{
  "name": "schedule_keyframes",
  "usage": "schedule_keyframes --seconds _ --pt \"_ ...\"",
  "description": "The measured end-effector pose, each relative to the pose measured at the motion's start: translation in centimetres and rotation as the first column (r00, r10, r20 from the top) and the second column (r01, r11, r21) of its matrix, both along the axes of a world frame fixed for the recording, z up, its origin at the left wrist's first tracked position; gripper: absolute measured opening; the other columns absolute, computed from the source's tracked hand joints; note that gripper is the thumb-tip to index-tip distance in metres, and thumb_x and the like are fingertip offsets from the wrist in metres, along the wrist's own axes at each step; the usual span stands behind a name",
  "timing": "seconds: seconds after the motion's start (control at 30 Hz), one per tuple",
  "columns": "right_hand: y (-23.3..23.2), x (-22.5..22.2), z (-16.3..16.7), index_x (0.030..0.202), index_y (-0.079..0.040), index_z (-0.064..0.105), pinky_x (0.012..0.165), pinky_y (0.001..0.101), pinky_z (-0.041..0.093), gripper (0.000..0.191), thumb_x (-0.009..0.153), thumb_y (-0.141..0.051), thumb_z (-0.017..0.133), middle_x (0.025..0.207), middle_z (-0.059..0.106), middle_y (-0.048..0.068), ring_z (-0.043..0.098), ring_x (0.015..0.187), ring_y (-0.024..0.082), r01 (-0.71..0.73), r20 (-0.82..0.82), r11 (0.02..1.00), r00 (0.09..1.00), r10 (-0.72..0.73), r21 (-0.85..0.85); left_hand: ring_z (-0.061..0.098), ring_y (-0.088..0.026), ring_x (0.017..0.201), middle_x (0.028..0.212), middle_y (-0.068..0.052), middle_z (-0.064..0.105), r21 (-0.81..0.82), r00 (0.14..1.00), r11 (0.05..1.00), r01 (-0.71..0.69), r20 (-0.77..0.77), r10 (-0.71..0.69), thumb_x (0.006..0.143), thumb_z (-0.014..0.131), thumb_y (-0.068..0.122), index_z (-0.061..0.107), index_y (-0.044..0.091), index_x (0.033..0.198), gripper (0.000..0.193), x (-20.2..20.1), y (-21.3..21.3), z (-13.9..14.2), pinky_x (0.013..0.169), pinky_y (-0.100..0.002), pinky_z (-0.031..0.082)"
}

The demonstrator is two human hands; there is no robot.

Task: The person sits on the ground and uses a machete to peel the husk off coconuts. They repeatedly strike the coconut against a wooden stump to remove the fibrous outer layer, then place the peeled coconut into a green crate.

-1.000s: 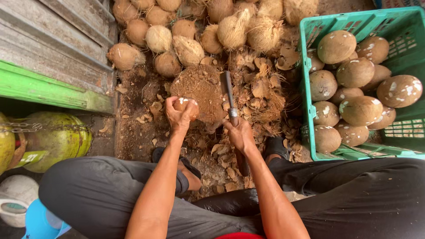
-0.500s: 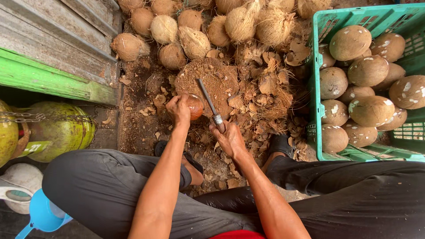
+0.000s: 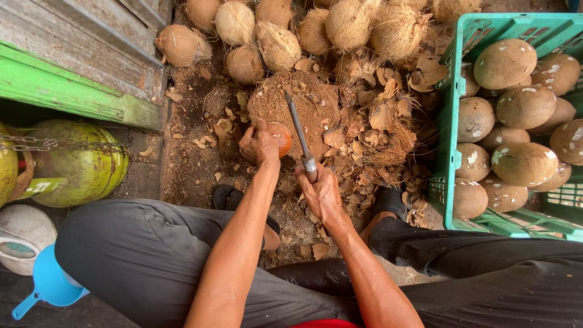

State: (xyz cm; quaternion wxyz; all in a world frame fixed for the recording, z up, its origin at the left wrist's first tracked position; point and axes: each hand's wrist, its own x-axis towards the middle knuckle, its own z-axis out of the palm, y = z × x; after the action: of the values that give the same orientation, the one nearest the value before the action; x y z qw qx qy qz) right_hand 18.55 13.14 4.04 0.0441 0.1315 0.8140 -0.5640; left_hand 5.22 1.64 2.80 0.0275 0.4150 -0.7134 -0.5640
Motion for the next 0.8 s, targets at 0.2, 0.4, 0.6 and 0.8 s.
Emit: schedule_keyframes --seconds 0.2,0.4,0.6,0.8 --pt "1.0 -0.3 -0.9 0.099 -0.005 0.058 0.037 0.0341 0.046 0.029 0.101 -0.035 0.061 0.059 0.057 0.007 0.046 0.041 0.014 -0.056 0.376 0.99 0.927 0.002 0.133 0.043 -0.012 0.048 0.059 0.0 0.054 -0.085 0.992 0.995 -0.051 0.113 0.061 0.096 0.064 0.044 0.075 0.01 0.089 0.036 -0.3 0.4 -0.4 0.044 -0.034 0.03" --pt "-0.1 -0.7 -0.9 0.088 -0.004 0.067 0.037 0.0345 0.047 0.027 0.1 -0.025 0.057 0.06 0.061 0.007 0.048 0.043 0.011 0.019 0.096 1.0 0.995 -0.018 -0.001 0.041 -0.012 0.05 0.06 -0.001 0.05 0.016 0.997 0.998 -0.058 0.044 0.057 0.099 0.065 0.043 0.074 0.008 0.09 0.037 -0.4 0.4 -1.1 0.044 -0.034 0.029" --pt "-0.4 -0.9 -0.4 0.089 -0.005 0.07 0.034 0.0343 0.043 0.03 0.104 -0.019 0.049 0.057 0.059 0.004 0.045 0.04 0.014 -0.108 0.229 0.994 0.967 0.108 -0.012 0.049 -0.011 0.043 0.059 -0.003 0.059 0.004 0.99 0.994 -0.107 0.089 0.106 0.094 0.069 0.036 0.069 0.013 0.094 0.023 -0.6 0.1 -2.8 0.037 -0.034 0.033" --pt "2.8 -0.9 -0.9 0.118 -0.022 0.068 0.036 0.0331 0.038 0.026 0.098 -0.018 0.051 0.052 0.053 0.007 0.042 0.038 0.015 -0.253 0.365 0.967 0.899 0.242 -0.018 0.056 -0.009 0.064 0.098 -0.003 0.064 -0.418 0.966 0.908 -0.01 -0.238 -0.099 0.085 0.081 0.028 0.08 0.01 0.094 0.02 -0.7 -1.6 -4.7 0.043 -0.03 0.048"
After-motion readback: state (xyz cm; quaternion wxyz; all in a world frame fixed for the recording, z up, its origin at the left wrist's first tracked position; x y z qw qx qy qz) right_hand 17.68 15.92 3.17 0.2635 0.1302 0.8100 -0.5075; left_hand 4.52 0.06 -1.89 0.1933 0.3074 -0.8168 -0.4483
